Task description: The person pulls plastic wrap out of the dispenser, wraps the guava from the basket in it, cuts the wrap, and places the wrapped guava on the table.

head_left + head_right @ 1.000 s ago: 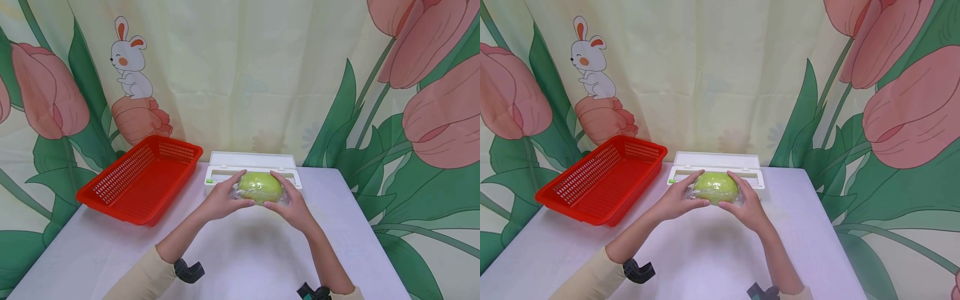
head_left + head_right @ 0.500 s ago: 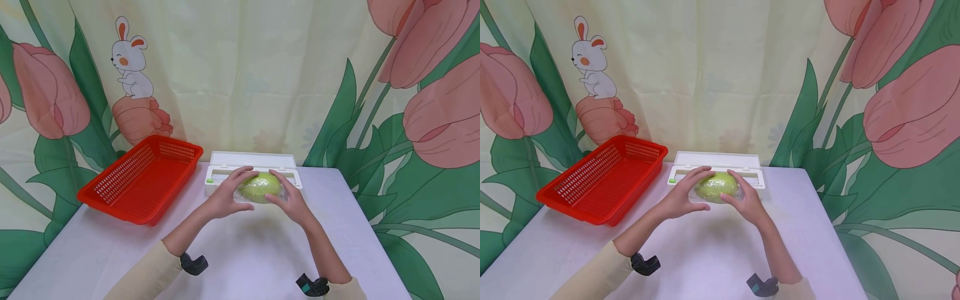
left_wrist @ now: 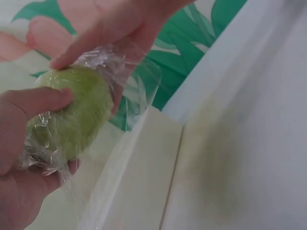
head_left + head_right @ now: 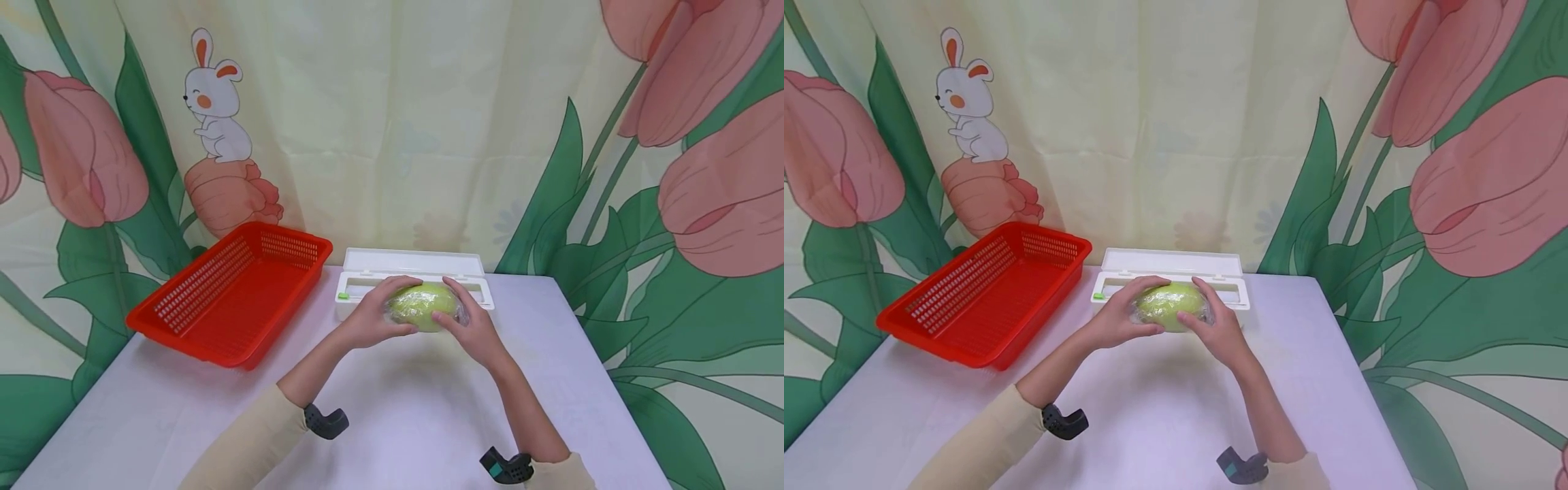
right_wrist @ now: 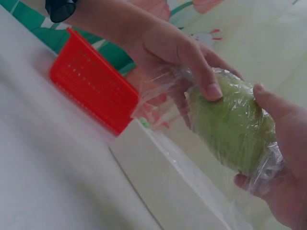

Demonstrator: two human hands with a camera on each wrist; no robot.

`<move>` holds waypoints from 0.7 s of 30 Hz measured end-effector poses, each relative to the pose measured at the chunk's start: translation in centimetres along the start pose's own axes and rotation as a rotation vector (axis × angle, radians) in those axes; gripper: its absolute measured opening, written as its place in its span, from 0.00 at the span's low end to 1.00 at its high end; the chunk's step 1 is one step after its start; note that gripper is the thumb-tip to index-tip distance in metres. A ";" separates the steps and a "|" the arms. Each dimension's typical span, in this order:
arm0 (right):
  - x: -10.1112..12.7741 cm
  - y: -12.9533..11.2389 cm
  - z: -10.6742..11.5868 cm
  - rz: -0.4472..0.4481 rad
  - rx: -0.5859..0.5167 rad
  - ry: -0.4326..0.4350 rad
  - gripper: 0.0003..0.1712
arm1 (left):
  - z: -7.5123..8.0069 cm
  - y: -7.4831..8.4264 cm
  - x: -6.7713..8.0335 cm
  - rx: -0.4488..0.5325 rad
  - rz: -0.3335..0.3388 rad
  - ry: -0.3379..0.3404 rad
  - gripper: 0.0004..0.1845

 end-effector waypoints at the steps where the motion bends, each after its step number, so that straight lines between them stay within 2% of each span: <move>1: 0.0 0.1 -0.1 0.005 -0.003 -0.003 0.39 | -0.1 -0.2 0.0 0.006 0.019 -0.007 0.39; 5: 0.0 0.2 -0.5 0.056 -0.023 -0.029 0.50 | -0.5 -0.9 0.2 0.041 0.100 -0.032 0.39; 9: -0.2 0.4 -0.7 0.147 0.014 -0.022 0.56 | -0.8 -1.7 0.3 0.080 0.153 -0.052 0.39; 15: -1.0 2.7 -1.2 0.195 0.085 0.018 0.53 | -1.0 -2.9 0.3 0.099 0.232 -0.059 0.36; 21: -1.4 3.1 -1.7 0.261 0.118 0.042 0.53 | -1.5 -3.4 0.2 0.146 0.279 -0.074 0.34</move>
Point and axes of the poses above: each hand's wrist, its own x-axis away from the middle knuckle, its own z-axis out of the back of the hand, y = z × x, the point moved 8 cm from there along -x, towards the middle knuckle
